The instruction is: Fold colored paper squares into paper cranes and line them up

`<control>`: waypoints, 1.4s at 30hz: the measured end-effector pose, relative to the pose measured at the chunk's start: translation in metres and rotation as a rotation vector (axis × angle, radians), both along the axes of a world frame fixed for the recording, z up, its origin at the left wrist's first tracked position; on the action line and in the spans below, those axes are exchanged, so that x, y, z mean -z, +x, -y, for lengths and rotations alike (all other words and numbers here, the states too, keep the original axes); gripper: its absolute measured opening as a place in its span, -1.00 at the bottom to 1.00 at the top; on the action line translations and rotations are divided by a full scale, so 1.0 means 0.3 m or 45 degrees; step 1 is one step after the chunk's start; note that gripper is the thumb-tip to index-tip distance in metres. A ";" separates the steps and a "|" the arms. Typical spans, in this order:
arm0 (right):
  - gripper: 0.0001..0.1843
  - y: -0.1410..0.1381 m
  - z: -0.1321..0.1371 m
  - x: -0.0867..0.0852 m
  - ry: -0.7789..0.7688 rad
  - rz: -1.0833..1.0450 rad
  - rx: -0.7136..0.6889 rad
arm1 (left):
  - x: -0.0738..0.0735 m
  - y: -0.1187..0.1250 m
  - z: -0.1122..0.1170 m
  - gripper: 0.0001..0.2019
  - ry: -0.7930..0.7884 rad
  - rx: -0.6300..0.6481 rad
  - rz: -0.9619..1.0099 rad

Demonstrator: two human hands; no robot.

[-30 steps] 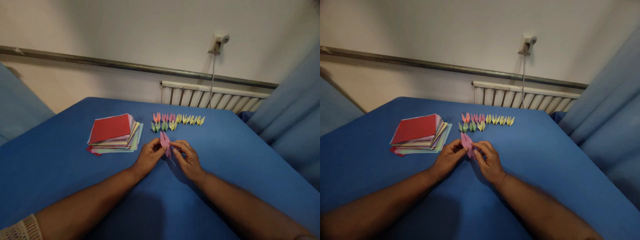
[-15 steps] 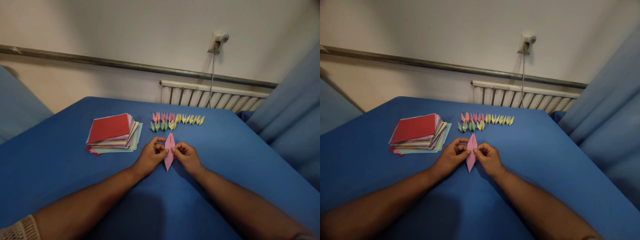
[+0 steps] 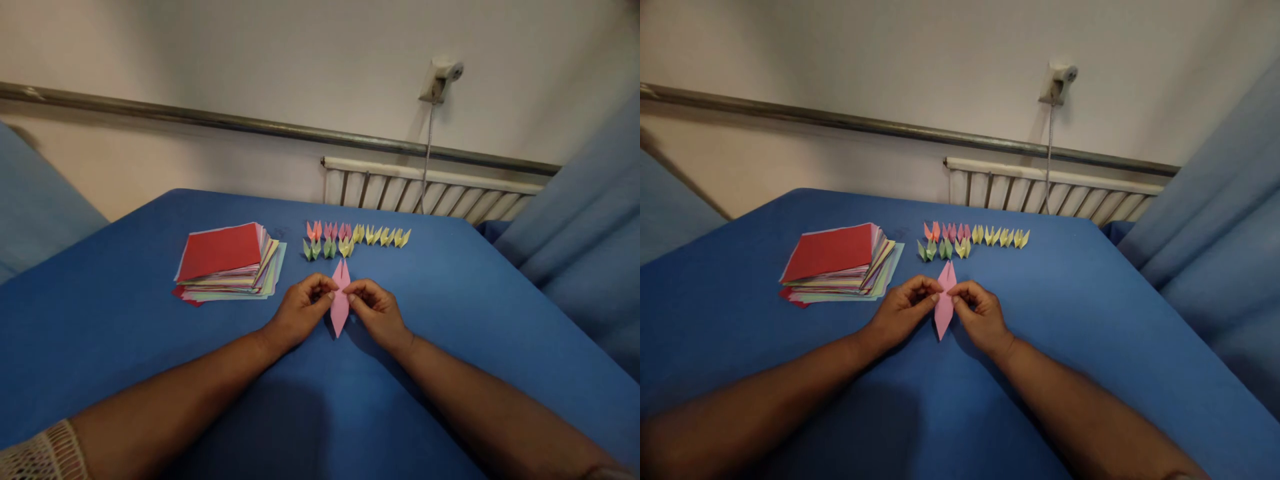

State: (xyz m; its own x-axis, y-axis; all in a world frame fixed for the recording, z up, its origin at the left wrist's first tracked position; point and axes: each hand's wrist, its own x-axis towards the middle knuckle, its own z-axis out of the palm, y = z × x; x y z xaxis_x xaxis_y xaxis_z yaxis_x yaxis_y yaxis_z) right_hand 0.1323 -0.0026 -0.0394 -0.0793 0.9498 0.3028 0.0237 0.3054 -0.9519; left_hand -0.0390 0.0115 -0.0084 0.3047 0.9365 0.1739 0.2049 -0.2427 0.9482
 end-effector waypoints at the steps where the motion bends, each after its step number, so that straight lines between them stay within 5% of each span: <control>1: -0.88 0.005 -0.006 0.006 -0.009 -0.016 -0.014 | 0.002 -0.002 -0.003 -0.90 0.010 0.019 -0.017; 14: -0.89 0.010 -0.023 0.011 0.102 -0.024 0.001 | 0.007 -0.008 -0.017 -0.81 -0.006 0.057 0.011; 20: -0.79 -0.013 -0.016 -0.006 -0.138 -0.249 0.058 | 0.007 0.001 -0.006 -0.77 -0.065 -0.023 -0.039; 27: -0.76 -0.014 -0.007 -0.020 -0.162 -0.214 0.088 | 0.002 0.013 0.004 -0.81 -0.212 -0.056 0.095; 33: -0.63 -0.016 -0.011 -0.025 -0.258 -0.365 -0.008 | -0.011 0.020 0.013 -0.50 -0.247 -0.092 0.037; 42: -0.65 -0.020 -0.001 -0.024 -0.229 -0.315 -0.102 | -0.017 0.024 0.007 -0.75 -0.346 -0.064 0.220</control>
State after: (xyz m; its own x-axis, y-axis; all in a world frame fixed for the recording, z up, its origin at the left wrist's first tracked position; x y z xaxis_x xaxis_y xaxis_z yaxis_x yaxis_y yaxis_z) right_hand 0.1263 -0.0022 -0.0321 -0.1011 0.9835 0.1499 -0.2328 0.1231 -0.9647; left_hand -0.0320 0.0094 -0.0033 0.2450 0.9687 -0.0396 0.0403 0.0306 0.9987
